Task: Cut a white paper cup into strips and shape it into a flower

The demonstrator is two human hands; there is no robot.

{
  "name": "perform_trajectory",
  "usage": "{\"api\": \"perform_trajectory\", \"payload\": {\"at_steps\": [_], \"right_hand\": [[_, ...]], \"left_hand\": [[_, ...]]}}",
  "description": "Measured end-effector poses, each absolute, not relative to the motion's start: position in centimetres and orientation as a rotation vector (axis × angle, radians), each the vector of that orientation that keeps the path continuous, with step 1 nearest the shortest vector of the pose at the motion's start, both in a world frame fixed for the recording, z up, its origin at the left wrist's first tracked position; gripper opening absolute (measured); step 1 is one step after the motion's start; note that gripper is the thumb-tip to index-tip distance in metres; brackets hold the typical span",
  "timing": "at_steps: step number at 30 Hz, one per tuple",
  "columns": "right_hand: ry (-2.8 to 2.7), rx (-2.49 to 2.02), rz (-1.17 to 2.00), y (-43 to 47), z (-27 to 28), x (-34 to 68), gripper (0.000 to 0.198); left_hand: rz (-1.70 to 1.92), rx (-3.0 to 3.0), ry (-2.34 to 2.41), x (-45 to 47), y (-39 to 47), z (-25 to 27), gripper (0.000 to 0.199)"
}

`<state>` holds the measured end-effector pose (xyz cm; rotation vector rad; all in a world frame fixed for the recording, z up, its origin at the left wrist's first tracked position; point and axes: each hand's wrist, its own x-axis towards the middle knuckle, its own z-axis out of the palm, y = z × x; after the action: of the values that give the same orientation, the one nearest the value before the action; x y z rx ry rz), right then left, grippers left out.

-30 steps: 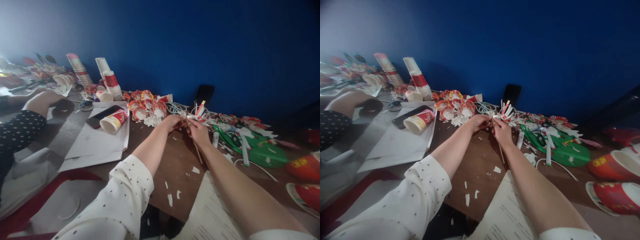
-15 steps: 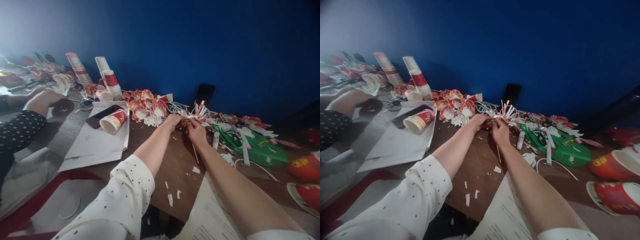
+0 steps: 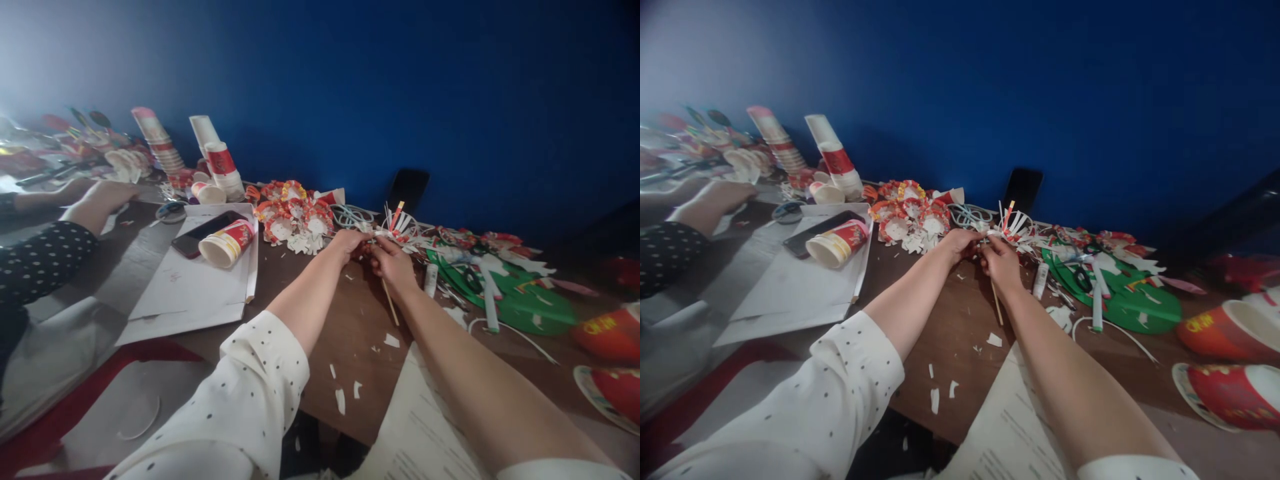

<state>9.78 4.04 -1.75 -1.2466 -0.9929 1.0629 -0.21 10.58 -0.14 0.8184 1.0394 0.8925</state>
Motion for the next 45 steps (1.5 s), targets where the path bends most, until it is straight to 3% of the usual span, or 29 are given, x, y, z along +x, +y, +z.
{"api": "perform_trajectory", "payload": {"at_steps": [9,20,33,45], "right_hand": [[-0.949,-1.356,0.994,4.1,-1.5,9.6,0.053],[-0.9,-1.404,0.955,4.2,-1.4,10.1,0.054],[-0.946,-1.347,0.943,4.2,-1.7,9.8,0.056],[-1.131,-1.358,0.877,4.6,-2.6,10.0,0.056]], "left_hand": [[0.881,0.812,1.044,-0.3,10.2,0.1,0.033],[0.86,0.765,0.927,-1.0,10.1,0.1,0.015],[0.775,0.866,0.885,-0.7,9.6,0.6,0.022],[0.887,0.896,1.144,0.6,10.4,-0.2,0.023]]}}
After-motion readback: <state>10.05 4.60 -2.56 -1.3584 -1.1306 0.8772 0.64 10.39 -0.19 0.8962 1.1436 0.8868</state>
